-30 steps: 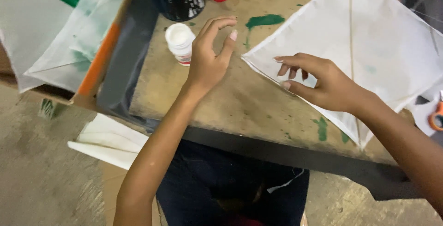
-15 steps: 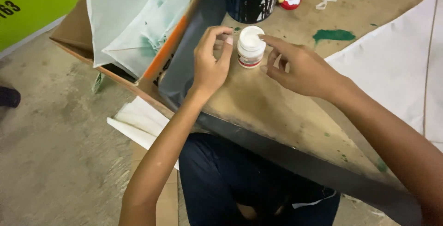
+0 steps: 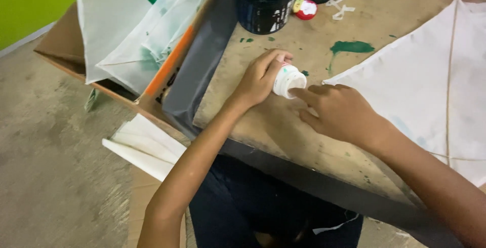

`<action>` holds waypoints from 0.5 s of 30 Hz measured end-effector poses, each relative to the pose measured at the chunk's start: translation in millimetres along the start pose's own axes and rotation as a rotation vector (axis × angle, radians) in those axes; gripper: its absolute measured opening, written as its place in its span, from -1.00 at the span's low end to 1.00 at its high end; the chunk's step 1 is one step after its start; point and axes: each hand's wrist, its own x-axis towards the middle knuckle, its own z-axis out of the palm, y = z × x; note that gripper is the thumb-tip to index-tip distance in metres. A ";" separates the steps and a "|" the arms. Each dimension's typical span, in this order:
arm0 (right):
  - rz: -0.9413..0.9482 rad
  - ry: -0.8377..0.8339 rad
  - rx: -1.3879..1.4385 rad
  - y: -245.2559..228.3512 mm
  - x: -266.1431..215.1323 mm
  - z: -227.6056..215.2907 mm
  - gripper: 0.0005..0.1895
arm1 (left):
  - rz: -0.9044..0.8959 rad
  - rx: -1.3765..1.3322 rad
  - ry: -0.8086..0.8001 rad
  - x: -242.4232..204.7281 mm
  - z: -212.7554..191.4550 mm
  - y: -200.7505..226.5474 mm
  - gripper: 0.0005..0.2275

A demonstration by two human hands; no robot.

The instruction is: Assembling a kite by applying glue to the frame and smoothing paper over it.

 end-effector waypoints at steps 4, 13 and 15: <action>-0.019 0.009 -0.095 2.1 -8.3 12.4 -0.51 | 0.051 0.056 0.024 -1.1 3.1 -1.8 -0.68; 0.095 -0.210 0.150 -6.8 -5.7 -3.1 -0.40 | 0.127 0.098 0.044 -5.4 8.2 1.7 -0.74; 0.160 -0.202 0.286 -10.9 -3.0 -16.8 -0.46 | 0.125 0.085 0.068 -5.7 7.3 0.5 -0.74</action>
